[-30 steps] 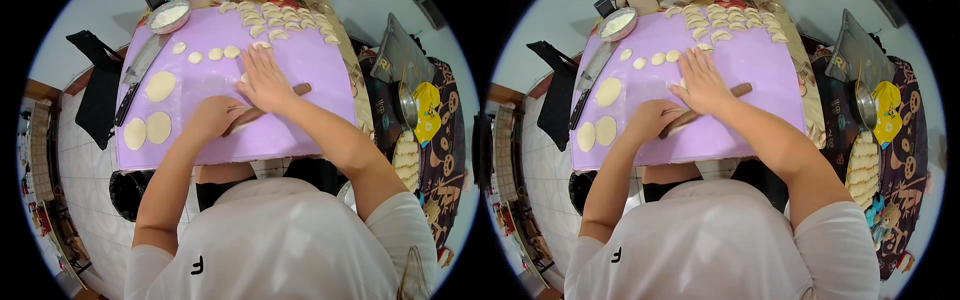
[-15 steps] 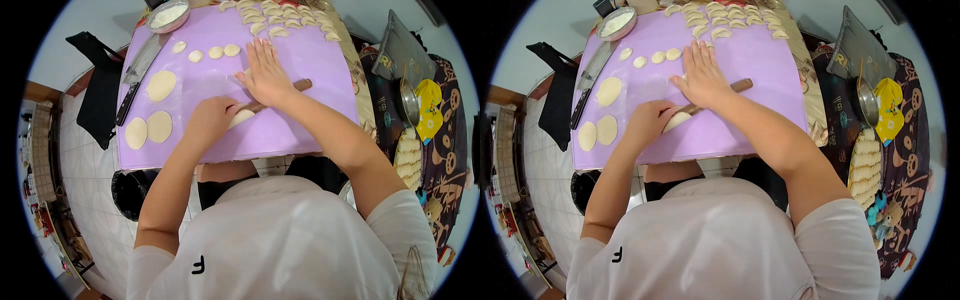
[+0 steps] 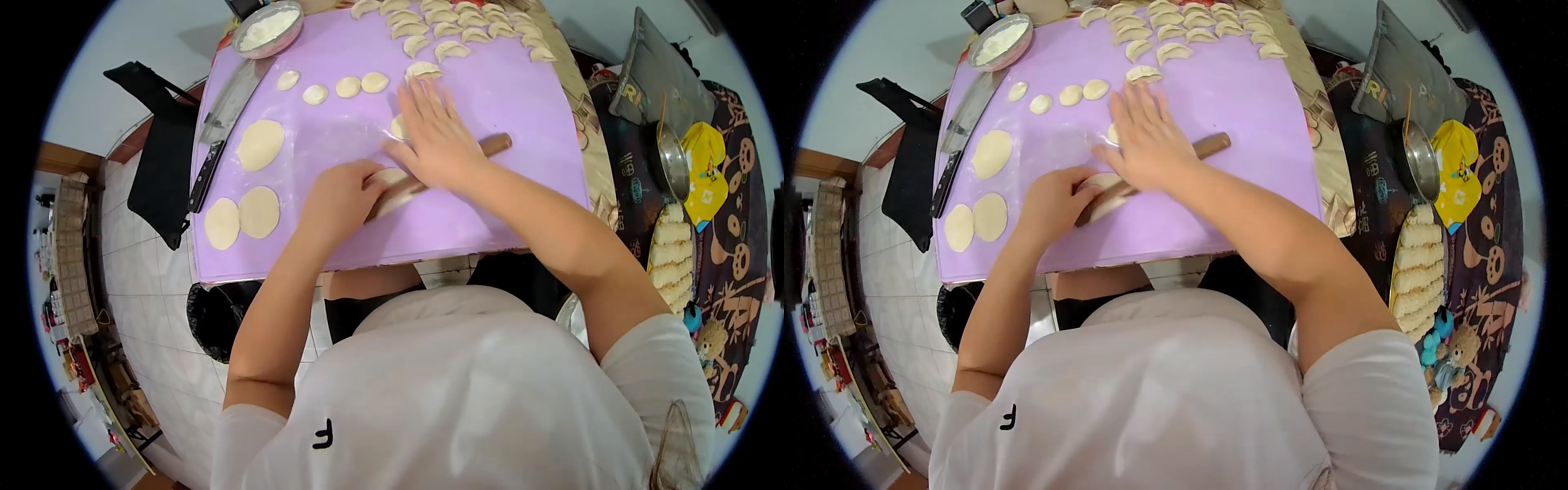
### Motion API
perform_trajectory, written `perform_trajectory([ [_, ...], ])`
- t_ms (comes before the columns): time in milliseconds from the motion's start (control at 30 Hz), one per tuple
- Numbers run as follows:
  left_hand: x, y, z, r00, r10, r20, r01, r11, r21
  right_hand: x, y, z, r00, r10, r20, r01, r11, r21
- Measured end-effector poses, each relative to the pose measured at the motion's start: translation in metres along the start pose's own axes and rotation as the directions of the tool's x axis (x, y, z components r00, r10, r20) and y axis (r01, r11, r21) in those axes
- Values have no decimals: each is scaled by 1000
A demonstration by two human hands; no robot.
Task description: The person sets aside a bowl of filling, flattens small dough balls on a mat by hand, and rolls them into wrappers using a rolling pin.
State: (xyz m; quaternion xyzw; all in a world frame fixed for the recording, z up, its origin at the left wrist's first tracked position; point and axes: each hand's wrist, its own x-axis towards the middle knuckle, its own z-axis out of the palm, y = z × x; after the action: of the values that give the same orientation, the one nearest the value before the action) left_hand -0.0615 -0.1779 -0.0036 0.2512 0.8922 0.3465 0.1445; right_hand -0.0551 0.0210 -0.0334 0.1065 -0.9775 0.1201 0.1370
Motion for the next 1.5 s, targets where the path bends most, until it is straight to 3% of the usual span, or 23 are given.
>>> perform_trajectory([
  [67,8,13,-10,971,-120,208,117,993,31,-45,-6,-25,993,-39,110,43,998,-35],
  [167,12,-7,-1,982,-152,113,176,952,-249,-104,-17,-60,967,-84,240,91,996,-18],
  [267,5,-15,-2,992,-88,87,103,979,-177,-104,-17,-58,974,-72,215,69,997,21],
  [367,-6,-7,-2,998,-53,39,61,976,-207,-51,-14,-33,989,-22,144,23,1000,-10],
  [400,-6,-5,-4,999,-41,33,45,990,-137,-31,-12,-23,993,-11,119,12,1000,-11],
  [500,2,5,-11,996,-48,71,46,999,22,14,-3,4,995,-16,-99,14,1000,-28],
  [567,11,13,-15,980,-103,173,95,994,57,6,-2,2,995,-50,-87,49,999,-13],
  [600,14,9,-13,986,-84,144,85,996,-1,-2,-3,-3,995,-65,-81,65,998,-6],
  [700,17,-9,-8,996,-62,67,68,992,-104,-76,-13,-33,986,-79,147,80,997,-1],
  [767,9,-15,-9,996,-90,25,91,993,-80,-92,-21,-47,981,-72,181,75,997,-10],
  [867,-5,-15,-10,987,-141,72,153,965,-211,-69,-20,-35,990,-36,139,43,998,-53],
  [967,-13,-4,-8,993,-105,-62,96,987,-131,-16,-15,-13,999,-8,49,10,999,-45],
  [1067,-7,0,-7,999,-3,-37,7,996,91,-1,-17,-7,1000,-25,4,25,999,35],
  [1100,-6,-7,-1,998,17,-57,-14,998,63,-16,-17,-15,999,-42,31,38,994,106],
  [1200,-5,-4,-12,989,-118,93,141,942,-303,-68,-10,-37,990,-140,33,117,915,386],
  [1233,0,-22,-6,984,-138,112,175,863,-474,-80,-8,-45,984,-175,11,161,924,346],
  [1333,22,-41,-33,989,-148,-31,131,943,-307,-99,-4,-57,974,-225,-42,228,940,253],
  [1400,46,-45,-66,959,-284,-10,279,948,-155,-102,-1,-56,981,-183,-67,193,957,218],
  [1467,71,-64,-73,957,101,-272,-38,973,227,-102,1,-53,979,-189,-73,201,953,226],
  [1500,80,-67,-70,885,317,-340,-156,891,425,-102,2,-51,978,-195,-72,206,952,227],
])
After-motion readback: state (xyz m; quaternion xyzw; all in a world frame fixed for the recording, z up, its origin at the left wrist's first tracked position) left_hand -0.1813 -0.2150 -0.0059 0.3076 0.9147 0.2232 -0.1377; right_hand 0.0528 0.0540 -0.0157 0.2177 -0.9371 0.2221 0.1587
